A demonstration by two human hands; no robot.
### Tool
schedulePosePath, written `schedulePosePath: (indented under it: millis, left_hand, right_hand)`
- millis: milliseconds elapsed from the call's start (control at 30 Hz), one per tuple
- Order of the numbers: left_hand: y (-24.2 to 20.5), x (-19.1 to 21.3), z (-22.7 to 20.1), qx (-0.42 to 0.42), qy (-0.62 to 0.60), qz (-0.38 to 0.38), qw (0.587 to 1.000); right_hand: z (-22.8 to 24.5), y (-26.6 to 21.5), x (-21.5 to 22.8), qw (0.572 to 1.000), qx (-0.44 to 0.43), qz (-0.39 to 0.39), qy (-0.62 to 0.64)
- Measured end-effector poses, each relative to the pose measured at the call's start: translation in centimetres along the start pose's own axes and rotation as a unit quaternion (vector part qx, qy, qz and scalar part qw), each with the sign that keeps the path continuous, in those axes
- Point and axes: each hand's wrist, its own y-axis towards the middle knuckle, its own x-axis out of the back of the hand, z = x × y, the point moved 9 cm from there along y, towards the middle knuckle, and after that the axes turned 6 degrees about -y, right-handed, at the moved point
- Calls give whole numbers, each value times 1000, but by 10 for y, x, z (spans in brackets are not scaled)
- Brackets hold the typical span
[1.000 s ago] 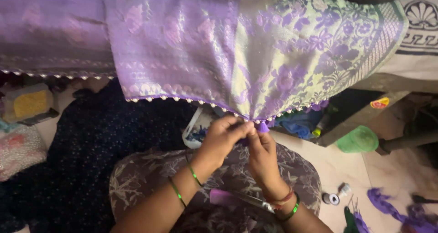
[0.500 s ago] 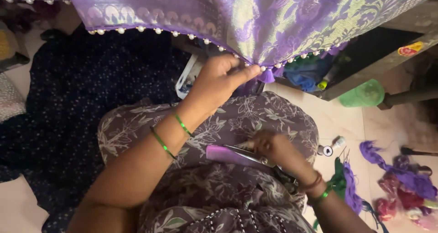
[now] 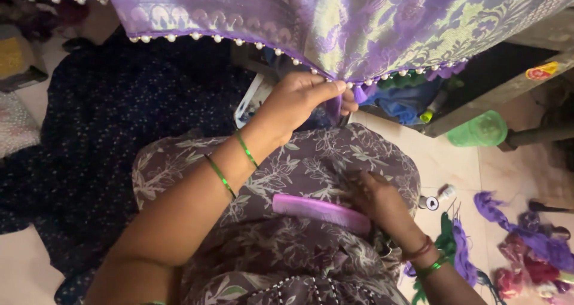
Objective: Attaching and trimming decorative tassels on the edge of a purple and silver fabric.
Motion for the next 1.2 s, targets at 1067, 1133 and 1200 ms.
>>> schedulePosePath:
  millis: [1067, 1133, 1200]
  left_hand:
    - [16, 8, 6, 72, -19, -24, 997]
    - [16, 12, 5, 83, -2, -32, 996]
    - [14, 13, 6, 90, 15, -44, 995]
  right_hand:
    - [73, 10, 129, 852, 281, -222, -382]
    - [106, 19, 156, 815, 287, -251, -436]
    - [129, 25, 173, 774, 296, -277, -487]
